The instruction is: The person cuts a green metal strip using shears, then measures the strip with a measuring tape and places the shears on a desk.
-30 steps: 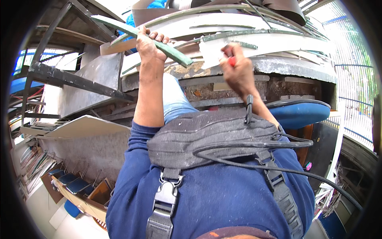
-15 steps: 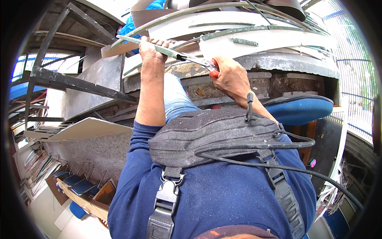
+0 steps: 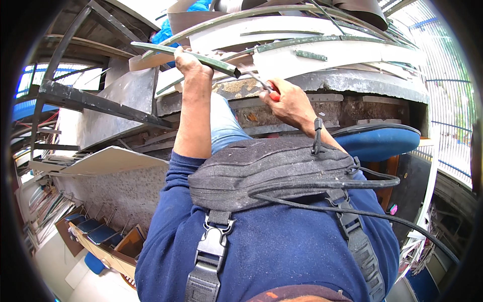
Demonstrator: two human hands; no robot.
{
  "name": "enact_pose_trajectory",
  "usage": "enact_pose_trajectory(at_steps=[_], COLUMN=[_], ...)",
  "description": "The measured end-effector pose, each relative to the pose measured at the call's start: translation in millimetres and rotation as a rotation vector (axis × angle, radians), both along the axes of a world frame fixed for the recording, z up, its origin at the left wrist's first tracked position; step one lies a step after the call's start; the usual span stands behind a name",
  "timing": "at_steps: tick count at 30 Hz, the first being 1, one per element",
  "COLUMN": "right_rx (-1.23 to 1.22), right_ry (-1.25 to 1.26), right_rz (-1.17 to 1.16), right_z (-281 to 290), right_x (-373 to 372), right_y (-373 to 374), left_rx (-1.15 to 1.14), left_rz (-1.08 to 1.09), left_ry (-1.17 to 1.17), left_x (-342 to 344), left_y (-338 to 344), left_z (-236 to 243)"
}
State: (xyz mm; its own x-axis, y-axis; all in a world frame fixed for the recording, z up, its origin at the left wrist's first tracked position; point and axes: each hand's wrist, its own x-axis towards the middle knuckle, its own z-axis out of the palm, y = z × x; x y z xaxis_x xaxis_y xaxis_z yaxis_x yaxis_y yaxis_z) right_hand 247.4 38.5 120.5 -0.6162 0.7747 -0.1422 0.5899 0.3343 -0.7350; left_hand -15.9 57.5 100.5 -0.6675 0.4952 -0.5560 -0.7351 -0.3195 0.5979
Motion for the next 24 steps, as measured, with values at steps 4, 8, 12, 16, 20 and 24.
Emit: enact_pose_trajectory(at_steps=[4, 8, 12, 16, 20, 24], right_rx=[-0.216, -0.734, -0.679, -0.641, -0.705, -0.752], right_ry=[0.097, 0.141, 0.121, 0.084, 0.168, 0.192], right_rz=[-0.004, 0.012, 0.006, 0.037, 0.011, 0.048], right_z=[-5.9, 11.1, 6.6, 7.1, 2.0, 8.1], right_x=[13.9, 7.4, 3.9, 0.2, -1.7, -1.0], right_y=[3.7, 4.8, 11.3, 14.7, 14.3, 15.9], left_rx=[0.034, 0.127, 0.174, 0.192, 0.234, 0.255], left_rz=[0.243, 0.259, 0.196, 0.231, 0.211, 0.176], left_ry=[0.140, 0.362, 0.406, 0.465, 0.448, 0.444], left_x=[16.4, 0.4, 3.8, 7.5, 10.5, 15.2], left_y=[4.6, 1.5, -0.4, 0.7, -0.6, -2.8], left_z=[22.1, 12.7, 17.5, 24.3, 28.2, 33.8])
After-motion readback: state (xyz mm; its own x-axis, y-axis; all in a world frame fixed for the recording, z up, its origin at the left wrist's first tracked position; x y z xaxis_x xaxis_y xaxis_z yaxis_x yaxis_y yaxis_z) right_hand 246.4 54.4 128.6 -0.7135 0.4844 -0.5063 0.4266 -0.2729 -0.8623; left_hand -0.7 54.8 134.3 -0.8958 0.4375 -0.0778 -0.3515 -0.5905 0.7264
